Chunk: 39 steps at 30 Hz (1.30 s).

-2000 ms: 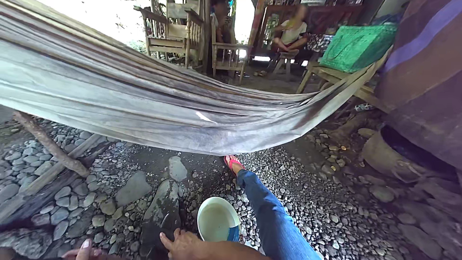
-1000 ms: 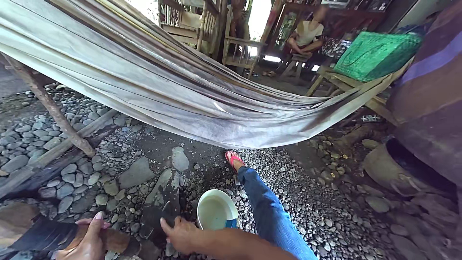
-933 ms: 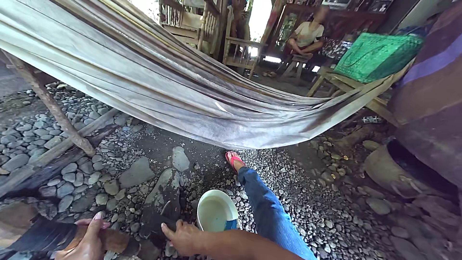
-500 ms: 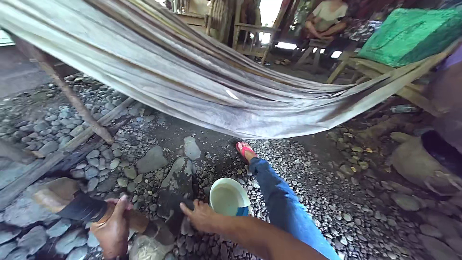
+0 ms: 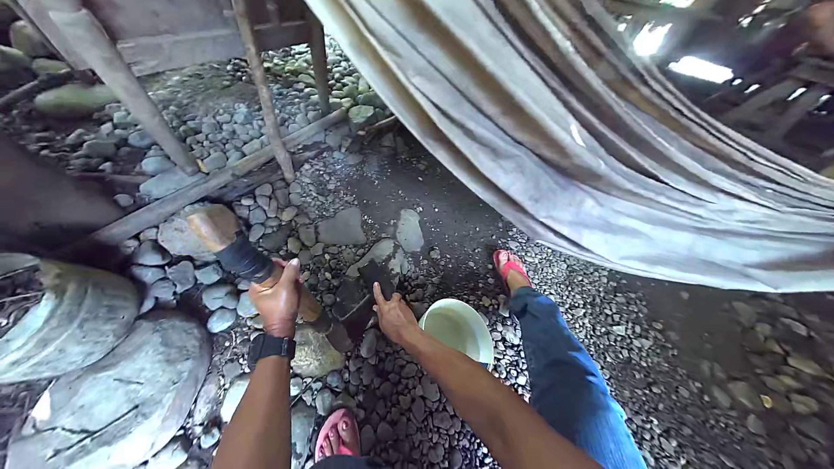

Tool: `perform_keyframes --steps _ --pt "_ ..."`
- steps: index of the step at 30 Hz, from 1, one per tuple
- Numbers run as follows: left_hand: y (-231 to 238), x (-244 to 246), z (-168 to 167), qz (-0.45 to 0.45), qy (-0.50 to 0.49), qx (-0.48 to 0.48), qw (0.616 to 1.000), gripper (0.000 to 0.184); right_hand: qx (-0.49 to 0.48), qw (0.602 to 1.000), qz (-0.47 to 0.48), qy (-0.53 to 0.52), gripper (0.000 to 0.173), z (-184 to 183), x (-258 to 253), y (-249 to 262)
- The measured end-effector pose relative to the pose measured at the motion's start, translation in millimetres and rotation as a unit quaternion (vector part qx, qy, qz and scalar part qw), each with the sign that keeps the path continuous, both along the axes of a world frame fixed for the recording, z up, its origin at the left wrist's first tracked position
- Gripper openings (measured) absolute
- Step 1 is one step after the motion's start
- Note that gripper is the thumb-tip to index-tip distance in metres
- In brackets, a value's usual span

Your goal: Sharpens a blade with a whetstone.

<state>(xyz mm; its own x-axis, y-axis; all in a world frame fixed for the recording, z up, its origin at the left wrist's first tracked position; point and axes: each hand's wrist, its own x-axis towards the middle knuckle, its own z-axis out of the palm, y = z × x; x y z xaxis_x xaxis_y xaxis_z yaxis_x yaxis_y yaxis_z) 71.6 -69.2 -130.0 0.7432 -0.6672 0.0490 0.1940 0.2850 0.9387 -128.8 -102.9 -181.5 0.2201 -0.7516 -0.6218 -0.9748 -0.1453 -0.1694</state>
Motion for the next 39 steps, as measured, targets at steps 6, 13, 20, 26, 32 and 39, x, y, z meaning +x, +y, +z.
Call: perform_keyframes --steps 6,13,20,26,32,39 --pt "-4 -1 -3 -0.004 -0.028 -0.003 1.000 0.014 -0.029 0.998 0.045 -0.027 0.064 -11 -9 28" --pt "6 -6 -2 0.000 -0.038 -0.005 0.999 0.014 0.001 0.999 0.032 -0.021 0.066 -3 -5 34" --pt "11 -7 -1 -0.016 -0.056 -0.003 0.998 0.016 -0.008 1.000 -0.028 -0.001 0.064 -1 3 -7" --pt "10 -8 1 -0.016 -0.060 0.008 0.998 0.016 0.009 0.995 0.092 -0.031 0.065 -8 -14 55" --pt "12 -9 2 -0.041 -0.086 -0.001 0.995 0.016 -0.009 1.000 -0.026 0.007 0.062 3 3 -16" --pt "7 -2 -4 -0.026 -0.054 -0.004 0.998 0.017 0.004 0.997 0.076 -0.017 0.066 -12 -18 34"
